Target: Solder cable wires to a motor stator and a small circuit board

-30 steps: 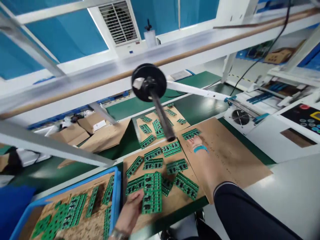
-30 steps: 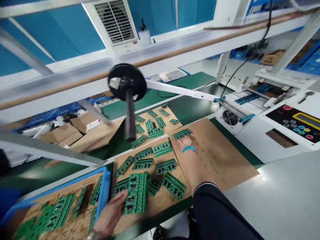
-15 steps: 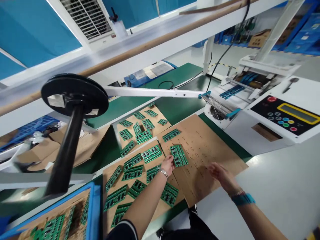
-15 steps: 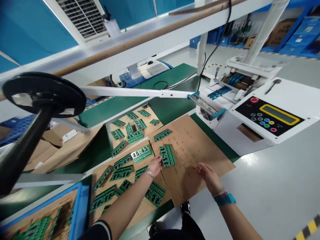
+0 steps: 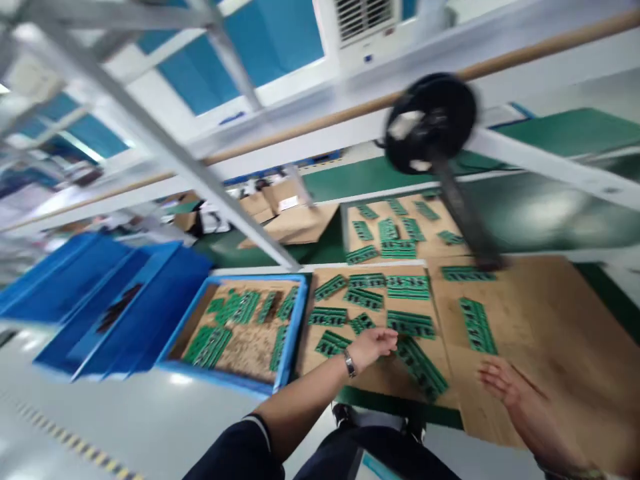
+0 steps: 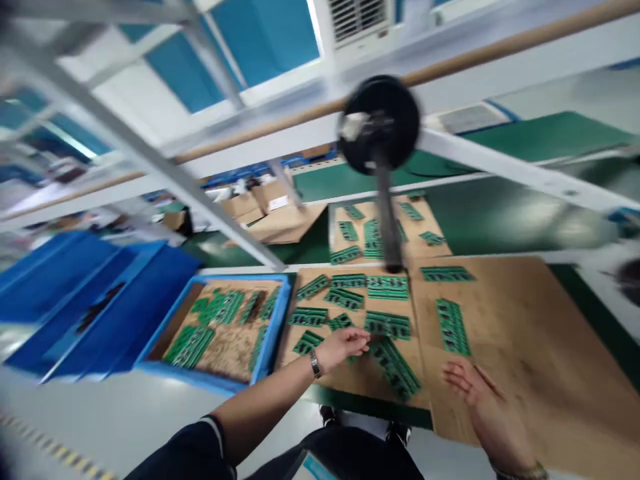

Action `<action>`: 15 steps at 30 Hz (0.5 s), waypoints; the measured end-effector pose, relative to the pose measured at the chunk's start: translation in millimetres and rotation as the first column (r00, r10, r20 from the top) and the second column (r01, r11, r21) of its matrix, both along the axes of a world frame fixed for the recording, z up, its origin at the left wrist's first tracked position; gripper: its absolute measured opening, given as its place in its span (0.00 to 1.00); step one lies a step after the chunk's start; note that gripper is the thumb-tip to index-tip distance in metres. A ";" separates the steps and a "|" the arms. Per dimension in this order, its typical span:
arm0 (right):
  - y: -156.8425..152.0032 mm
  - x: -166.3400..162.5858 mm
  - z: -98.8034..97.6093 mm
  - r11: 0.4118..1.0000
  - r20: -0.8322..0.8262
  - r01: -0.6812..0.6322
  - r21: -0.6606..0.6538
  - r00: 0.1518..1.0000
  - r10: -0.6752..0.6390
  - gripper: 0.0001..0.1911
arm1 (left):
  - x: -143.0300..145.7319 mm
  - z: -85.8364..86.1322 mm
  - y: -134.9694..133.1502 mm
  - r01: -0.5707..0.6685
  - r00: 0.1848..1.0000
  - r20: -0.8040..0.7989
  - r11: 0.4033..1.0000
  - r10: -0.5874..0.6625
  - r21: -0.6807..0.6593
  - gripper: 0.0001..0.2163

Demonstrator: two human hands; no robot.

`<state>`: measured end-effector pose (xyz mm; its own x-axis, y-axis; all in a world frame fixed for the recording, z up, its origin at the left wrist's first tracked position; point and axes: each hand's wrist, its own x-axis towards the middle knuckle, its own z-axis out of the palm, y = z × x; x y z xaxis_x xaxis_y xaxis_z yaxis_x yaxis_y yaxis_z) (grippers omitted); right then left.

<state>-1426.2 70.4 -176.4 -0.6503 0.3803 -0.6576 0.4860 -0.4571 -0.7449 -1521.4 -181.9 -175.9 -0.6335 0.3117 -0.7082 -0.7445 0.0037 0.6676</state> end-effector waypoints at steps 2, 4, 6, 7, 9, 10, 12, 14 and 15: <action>-46.2 -27.2 5.7 0.983 -0.029 -0.186 0.005 0.982 0.186 0.17 | -0.6 6.7 -68.7 -0.143 0.988 -0.066 0.988 0.140 -0.052 0.16; -105.0 -48.3 11.4 0.930 -0.032 -0.358 -0.083 0.934 0.356 0.19 | 3.0 8.0 -144.4 -0.306 0.948 -0.126 0.944 0.291 -0.127 0.14; -173.2 -63.2 15.9 0.839 -0.034 -0.499 -0.218 0.863 0.504 0.20 | 10.6 2.9 -219.8 -0.445 0.894 -0.173 0.866 0.414 -0.228 0.11; -209.4 -69.2 16.9 0.783 -0.044 -0.554 -0.283 0.823 0.566 0.19 | 14.5 -1.9 -255.0 -0.492 0.870 -0.189 0.823 0.456 -0.283 0.10; -282.5 -80.6 13.9 0.683 -0.066 -0.623 -0.381 0.755 0.652 0.15 | 19.3 -14.8 -317.2 -0.537 0.842 -0.204 0.746 0.499 -0.394 0.09; -317.8 -86.8 9.3 0.655 -0.072 -0.640 -0.401 0.735 0.674 0.13 | 18.9 -22.1 -343.5 -0.543 0.836 -0.213 0.710 0.505 -0.448 0.09; -381.8 -101.3 -6.5 0.636 -0.050 -0.649 -0.417 0.715 0.697 0.09 | 10.7 -36.7 -386.0 -0.531 0.838 -0.229 0.648 0.495 -0.546 0.10; -432.8 -117.8 -28.8 0.665 0.024 -0.629 -0.403 0.719 0.695 0.08 | -5.7 -49.6 -416.1 -0.504 0.852 -0.240 0.603 0.465 -0.619 0.11; -452.5 -126.2 -40.8 0.688 0.061 -0.615 -0.386 0.727 0.684 0.09 | -15.4 -55.2 -427.2 -0.487 0.861 -0.240 0.588 0.449 -0.645 0.12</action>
<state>-1552.4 -382.2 -217.2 -0.5057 -0.3428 -0.7916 0.8620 -0.1632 -0.4800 -1536.8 -609.0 -231.1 -0.5922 -0.5771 -0.5623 -0.7415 0.1172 0.6607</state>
